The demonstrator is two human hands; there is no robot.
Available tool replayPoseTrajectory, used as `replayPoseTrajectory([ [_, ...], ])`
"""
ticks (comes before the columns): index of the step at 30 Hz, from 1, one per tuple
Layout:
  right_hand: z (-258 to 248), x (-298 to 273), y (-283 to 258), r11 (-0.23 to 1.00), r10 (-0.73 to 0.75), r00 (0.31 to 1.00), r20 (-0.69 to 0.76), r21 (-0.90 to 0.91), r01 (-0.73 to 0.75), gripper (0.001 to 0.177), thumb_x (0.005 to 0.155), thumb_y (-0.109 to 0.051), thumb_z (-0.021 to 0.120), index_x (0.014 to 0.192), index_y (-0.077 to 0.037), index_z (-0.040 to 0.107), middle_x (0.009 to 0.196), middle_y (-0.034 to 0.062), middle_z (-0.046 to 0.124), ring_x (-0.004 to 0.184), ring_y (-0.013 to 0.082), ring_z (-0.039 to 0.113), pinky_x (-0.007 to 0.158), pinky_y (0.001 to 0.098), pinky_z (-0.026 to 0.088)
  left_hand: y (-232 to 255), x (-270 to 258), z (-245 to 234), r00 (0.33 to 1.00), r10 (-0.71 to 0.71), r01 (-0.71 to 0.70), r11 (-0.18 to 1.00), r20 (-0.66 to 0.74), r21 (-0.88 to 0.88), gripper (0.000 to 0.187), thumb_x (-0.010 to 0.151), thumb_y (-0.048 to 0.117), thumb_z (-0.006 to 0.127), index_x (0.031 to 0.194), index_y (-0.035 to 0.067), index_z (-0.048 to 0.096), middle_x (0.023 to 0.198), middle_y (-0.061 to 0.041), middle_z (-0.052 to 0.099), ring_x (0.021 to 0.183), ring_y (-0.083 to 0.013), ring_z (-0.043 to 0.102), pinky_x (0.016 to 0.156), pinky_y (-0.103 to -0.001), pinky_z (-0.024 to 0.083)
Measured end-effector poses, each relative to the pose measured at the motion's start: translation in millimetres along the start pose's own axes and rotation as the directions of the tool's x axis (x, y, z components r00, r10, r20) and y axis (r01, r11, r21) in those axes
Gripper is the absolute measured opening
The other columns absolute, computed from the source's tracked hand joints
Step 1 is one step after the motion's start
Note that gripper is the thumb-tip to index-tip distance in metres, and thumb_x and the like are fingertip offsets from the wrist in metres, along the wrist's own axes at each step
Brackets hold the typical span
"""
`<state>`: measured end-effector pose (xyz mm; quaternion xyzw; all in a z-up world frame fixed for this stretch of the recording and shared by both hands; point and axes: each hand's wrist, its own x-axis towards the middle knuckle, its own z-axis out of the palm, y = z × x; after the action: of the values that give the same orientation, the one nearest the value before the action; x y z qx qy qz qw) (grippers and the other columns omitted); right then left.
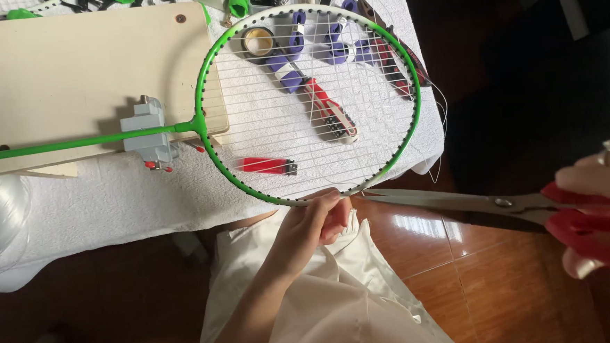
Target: The recorder is stringing a badminton racket manually using strings and scissors at a workbench.
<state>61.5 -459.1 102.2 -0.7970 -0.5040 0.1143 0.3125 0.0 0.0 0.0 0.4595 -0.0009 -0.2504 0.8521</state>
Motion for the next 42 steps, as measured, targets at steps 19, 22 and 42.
replayPoseTrajectory([
  [19, 37, 20, -80, 0.454, 0.867, 0.11, 0.486, -0.68, -0.576, 0.032, 0.085, -0.06, 0.077, 0.102, -0.033, 0.073, 0.088, -0.0112, 0.072, 0.08, -0.0012, 0.072, 0.082, 0.0244, 0.054, 3, 3, 6, 0.997, 0.03, -0.036, 0.995, -0.064, -0.09, 0.035, 0.104, 0.026, 0.047, 0.075, 0.007, 0.053, 0.056, 0.005, 0.034, 0.051, -0.0072, 0.032, 0.049, -0.027, 0.028],
  [22, 24, -1, -79, 0.16, 0.9, -0.071, 0.43, -0.477, -0.864, 0.059, 0.07, -0.045, 0.098, 0.109, -0.013, 0.067, 0.092, 0.0004, 0.069, 0.084, 0.0095, 0.072, 0.081, 0.0271, 0.059, -6, 3, 5, 0.996, -0.008, 0.0, 0.996, -0.088, -0.084, 0.037, 0.103, 0.027, 0.048, 0.074, 0.005, 0.056, 0.061, 0.004, 0.042, 0.052, -0.0067, 0.033, 0.048, -0.026, 0.025],
  [42, 280, -118, -113, 0.13, 0.909, 0.339, 0.243, 0.607, -0.784, 0.095, 0.083, -0.003, 0.07, 0.161, -0.027, 0.022, 0.163, -0.0011, 0.038, 0.145, 0.0145, 0.038, 0.107, 0.0332, 0.046, -41, 9, 56, 0.994, 0.096, -0.103, 0.982, -0.048, -0.16, 0.025, 0.097, 0.016, 0.071, 0.115, -0.001, 0.073, 0.097, -0.004, 0.069, 0.077, -0.009, 0.057, 0.065, -0.025, 0.043],
])
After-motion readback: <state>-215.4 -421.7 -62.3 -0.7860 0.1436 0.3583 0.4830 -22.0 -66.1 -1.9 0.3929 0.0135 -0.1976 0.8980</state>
